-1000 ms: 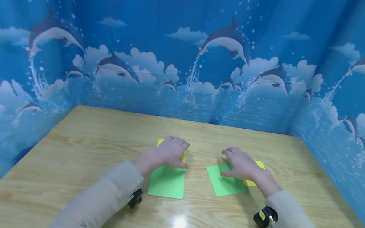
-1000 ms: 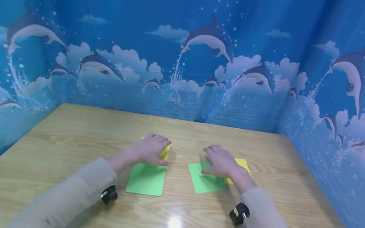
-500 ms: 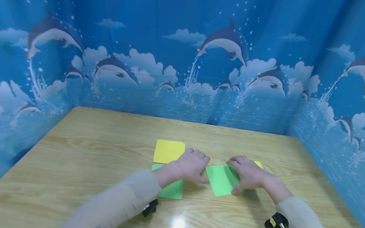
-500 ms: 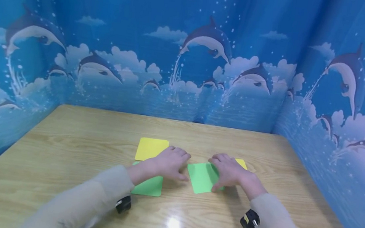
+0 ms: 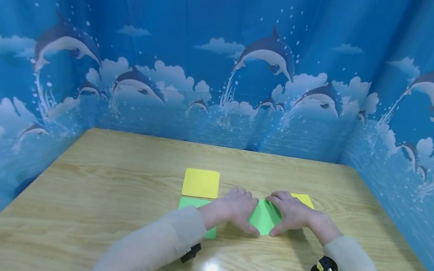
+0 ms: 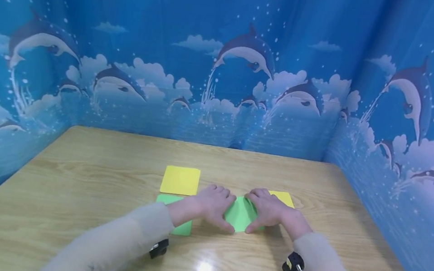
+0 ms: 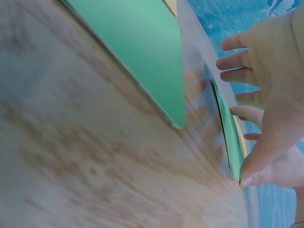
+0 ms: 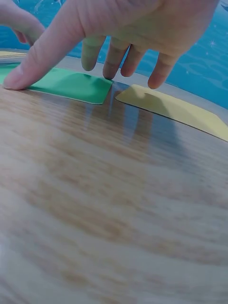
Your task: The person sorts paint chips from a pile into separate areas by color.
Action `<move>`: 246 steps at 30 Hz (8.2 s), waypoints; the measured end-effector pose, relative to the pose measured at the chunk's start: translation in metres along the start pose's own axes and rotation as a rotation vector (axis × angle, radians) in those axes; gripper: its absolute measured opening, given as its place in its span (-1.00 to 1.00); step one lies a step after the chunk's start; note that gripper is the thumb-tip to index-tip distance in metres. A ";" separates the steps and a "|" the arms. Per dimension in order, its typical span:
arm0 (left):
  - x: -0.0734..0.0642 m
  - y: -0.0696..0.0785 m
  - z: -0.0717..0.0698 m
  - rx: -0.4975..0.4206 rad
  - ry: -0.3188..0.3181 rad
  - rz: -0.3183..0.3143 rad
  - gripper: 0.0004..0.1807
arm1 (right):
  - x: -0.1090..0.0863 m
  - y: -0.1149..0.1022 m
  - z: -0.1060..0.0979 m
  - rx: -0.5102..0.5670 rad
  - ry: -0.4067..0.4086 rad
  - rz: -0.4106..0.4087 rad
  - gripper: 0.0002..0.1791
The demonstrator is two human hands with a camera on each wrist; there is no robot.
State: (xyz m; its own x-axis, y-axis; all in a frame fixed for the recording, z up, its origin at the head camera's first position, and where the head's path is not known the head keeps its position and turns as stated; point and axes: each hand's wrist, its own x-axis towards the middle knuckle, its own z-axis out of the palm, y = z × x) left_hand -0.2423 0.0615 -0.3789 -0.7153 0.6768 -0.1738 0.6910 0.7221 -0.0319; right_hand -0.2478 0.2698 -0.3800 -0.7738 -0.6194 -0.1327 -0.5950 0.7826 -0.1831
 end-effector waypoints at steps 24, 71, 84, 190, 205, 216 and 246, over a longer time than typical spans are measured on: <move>0.007 -0.001 0.000 0.012 -0.051 0.050 -0.03 | 0.006 -0.001 -0.010 -0.006 -0.068 0.055 0.07; -0.010 -0.023 -0.005 0.102 0.094 0.019 0.00 | 0.006 -0.027 -0.014 -0.158 0.132 -0.078 -0.01; -0.060 -0.048 -0.002 0.138 0.218 0.065 -0.11 | 0.028 -0.069 -0.008 -0.304 0.184 -0.127 0.01; 0.018 -0.004 -0.016 -0.032 0.079 0.048 -0.28 | -0.039 0.071 -0.018 0.017 -0.030 0.244 0.09; 0.048 0.025 -0.013 -0.041 0.069 0.010 -0.26 | -0.039 0.061 -0.014 0.045 0.002 0.193 0.07; 0.048 0.037 -0.006 -0.057 0.024 -0.011 -0.14 | -0.038 0.043 -0.009 0.058 -0.011 0.171 0.07; 0.043 0.028 -0.004 -0.048 -0.028 0.036 -0.16 | -0.033 0.030 -0.009 0.044 -0.041 0.146 0.03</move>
State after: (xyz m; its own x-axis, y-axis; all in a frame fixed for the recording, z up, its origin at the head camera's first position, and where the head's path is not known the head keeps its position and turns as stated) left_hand -0.2536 0.1115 -0.3829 -0.6866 0.6985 -0.2017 0.7098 0.7040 0.0217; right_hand -0.2423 0.3138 -0.3722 -0.8412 -0.5020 -0.2008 -0.4661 0.8616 -0.2009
